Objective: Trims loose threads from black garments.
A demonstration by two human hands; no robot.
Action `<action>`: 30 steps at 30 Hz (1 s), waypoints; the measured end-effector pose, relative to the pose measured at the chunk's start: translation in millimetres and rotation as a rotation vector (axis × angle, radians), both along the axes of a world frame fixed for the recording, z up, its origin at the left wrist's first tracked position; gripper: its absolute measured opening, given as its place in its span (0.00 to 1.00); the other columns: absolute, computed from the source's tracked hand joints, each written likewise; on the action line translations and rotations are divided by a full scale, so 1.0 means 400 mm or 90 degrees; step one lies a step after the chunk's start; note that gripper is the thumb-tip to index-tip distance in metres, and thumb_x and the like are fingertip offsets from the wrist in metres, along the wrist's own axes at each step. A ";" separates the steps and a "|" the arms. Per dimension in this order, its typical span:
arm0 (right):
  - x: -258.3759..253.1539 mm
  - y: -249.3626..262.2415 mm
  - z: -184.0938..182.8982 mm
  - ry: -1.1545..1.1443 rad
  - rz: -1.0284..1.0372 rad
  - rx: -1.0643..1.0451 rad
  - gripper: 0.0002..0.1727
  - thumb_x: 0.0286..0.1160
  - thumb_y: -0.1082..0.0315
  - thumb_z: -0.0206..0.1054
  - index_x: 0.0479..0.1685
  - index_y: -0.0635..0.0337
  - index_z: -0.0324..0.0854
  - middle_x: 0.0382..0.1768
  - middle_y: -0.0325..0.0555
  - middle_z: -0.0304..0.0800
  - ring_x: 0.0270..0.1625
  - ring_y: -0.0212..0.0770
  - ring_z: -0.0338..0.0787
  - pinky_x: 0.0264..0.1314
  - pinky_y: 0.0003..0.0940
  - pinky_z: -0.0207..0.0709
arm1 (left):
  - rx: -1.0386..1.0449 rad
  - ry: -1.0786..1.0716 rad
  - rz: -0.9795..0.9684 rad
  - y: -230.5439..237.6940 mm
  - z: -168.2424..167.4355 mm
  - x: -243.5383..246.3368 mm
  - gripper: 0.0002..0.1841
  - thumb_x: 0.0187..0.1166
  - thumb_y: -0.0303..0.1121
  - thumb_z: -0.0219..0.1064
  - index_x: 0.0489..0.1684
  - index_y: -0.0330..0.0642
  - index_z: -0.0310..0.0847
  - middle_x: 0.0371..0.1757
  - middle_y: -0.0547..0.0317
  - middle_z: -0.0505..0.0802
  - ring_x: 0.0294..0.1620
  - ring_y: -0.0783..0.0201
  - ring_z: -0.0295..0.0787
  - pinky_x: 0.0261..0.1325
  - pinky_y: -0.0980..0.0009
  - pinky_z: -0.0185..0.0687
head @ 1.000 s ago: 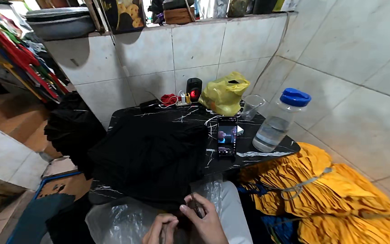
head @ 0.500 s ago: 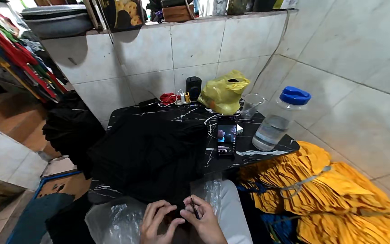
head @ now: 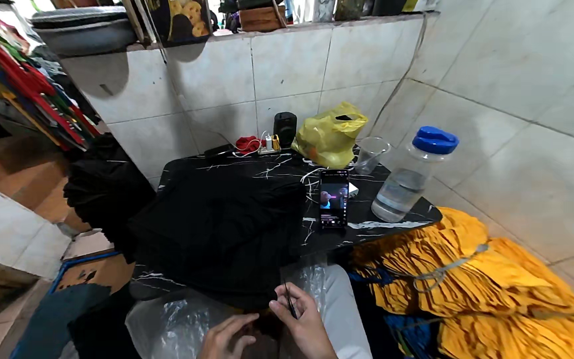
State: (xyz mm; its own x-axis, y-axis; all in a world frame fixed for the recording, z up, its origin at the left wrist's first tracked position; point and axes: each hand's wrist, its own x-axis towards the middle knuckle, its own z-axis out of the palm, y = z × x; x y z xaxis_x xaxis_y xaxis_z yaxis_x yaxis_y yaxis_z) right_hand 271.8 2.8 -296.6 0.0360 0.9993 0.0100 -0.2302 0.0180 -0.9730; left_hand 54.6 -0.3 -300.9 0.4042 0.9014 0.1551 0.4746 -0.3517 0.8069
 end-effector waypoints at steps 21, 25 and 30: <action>0.097 0.020 -0.019 -0.472 -0.065 -0.003 0.16 0.68 0.68 0.74 0.56 0.57 0.89 0.50 0.46 0.94 0.51 0.42 0.93 0.58 0.45 0.86 | 0.148 0.227 0.284 0.539 0.141 0.062 0.59 0.66 0.71 0.71 0.95 0.46 0.49 0.82 0.39 0.77 0.78 0.35 0.75 0.78 0.31 0.64; 0.135 0.026 -0.036 -0.513 -0.089 -0.035 0.17 0.68 0.69 0.73 0.57 0.56 0.88 0.53 0.45 0.94 0.56 0.42 0.92 0.63 0.47 0.84 | 0.081 0.250 0.233 0.566 0.196 0.069 0.45 0.66 0.58 0.81 0.82 0.42 0.71 0.67 0.35 0.87 0.66 0.34 0.85 0.67 0.32 0.77; 0.175 0.064 -0.036 -0.553 -0.137 -0.013 0.18 0.66 0.70 0.73 0.58 0.58 0.89 0.53 0.48 0.93 0.54 0.45 0.93 0.61 0.49 0.85 | 0.242 0.147 0.223 0.608 0.281 -0.010 0.25 0.70 0.36 0.81 0.64 0.36 0.85 0.60 0.37 0.91 0.63 0.38 0.88 0.68 0.35 0.79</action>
State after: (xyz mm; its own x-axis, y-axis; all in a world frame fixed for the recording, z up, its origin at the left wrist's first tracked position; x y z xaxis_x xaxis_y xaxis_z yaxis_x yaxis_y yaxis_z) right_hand 341.7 28.3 -311.1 0.2102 0.9722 0.1029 0.5944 -0.0435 -0.8030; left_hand 50.7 243.0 -188.4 0.1527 0.8861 0.4377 0.7650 -0.3863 0.5153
